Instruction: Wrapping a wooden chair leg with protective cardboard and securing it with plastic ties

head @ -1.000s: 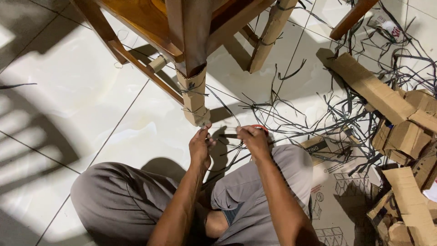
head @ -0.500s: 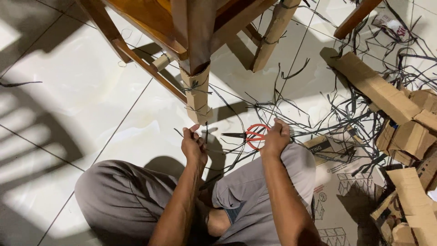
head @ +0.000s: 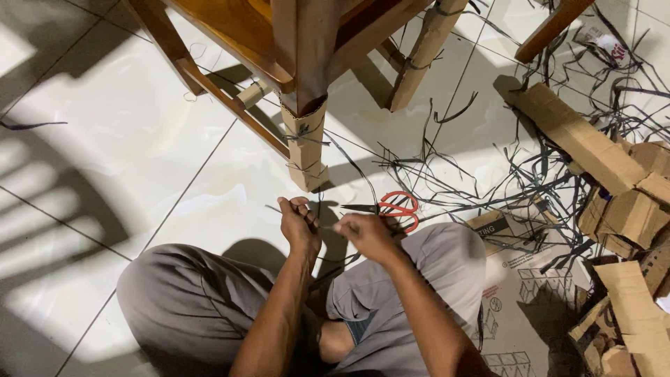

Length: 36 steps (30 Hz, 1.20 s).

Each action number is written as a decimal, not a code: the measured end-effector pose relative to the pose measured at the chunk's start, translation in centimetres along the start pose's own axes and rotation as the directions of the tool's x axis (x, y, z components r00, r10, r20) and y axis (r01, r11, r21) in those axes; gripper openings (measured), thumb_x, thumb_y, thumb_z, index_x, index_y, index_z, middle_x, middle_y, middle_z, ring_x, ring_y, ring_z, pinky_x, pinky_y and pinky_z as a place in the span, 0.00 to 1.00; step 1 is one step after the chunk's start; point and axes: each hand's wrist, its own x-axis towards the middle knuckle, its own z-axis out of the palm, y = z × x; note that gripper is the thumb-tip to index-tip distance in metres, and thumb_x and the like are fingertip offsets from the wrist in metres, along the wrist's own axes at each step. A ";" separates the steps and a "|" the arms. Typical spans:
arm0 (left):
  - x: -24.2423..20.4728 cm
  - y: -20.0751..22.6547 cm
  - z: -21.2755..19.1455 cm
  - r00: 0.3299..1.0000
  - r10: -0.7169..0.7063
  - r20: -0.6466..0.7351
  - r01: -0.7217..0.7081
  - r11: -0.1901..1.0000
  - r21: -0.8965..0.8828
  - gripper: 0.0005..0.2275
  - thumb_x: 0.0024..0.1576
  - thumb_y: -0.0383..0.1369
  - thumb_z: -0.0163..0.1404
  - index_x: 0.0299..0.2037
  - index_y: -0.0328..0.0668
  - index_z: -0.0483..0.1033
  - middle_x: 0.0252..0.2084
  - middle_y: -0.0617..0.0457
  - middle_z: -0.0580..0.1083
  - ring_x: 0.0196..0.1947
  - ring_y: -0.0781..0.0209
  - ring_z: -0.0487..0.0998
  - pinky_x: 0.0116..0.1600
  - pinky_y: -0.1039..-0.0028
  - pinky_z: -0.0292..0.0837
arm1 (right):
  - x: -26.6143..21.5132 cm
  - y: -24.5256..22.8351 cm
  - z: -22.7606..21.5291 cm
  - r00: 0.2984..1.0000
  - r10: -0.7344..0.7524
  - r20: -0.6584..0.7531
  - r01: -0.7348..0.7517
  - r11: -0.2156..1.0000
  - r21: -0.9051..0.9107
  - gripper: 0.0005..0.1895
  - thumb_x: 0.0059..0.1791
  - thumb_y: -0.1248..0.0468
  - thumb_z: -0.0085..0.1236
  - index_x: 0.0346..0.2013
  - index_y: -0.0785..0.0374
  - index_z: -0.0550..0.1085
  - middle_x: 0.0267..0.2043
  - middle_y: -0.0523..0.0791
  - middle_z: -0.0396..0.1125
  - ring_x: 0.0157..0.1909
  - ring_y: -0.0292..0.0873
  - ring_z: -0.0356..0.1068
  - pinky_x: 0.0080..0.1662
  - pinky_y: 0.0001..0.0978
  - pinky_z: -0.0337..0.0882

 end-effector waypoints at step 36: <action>5.7 1.8 3.6 0.774 0.517 0.364 -0.629 0.573 0.525 0.17 0.42 0.17 0.54 0.42 0.38 0.68 0.35 0.30 0.74 0.42 0.27 0.78 0.45 0.45 0.69 | 9.8 6.1 5.2 0.642 0.561 -0.522 -0.216 0.786 0.579 0.09 0.56 0.68 0.48 0.49 0.66 0.74 0.43 0.46 0.68 0.52 0.43 0.63 0.59 0.40 0.61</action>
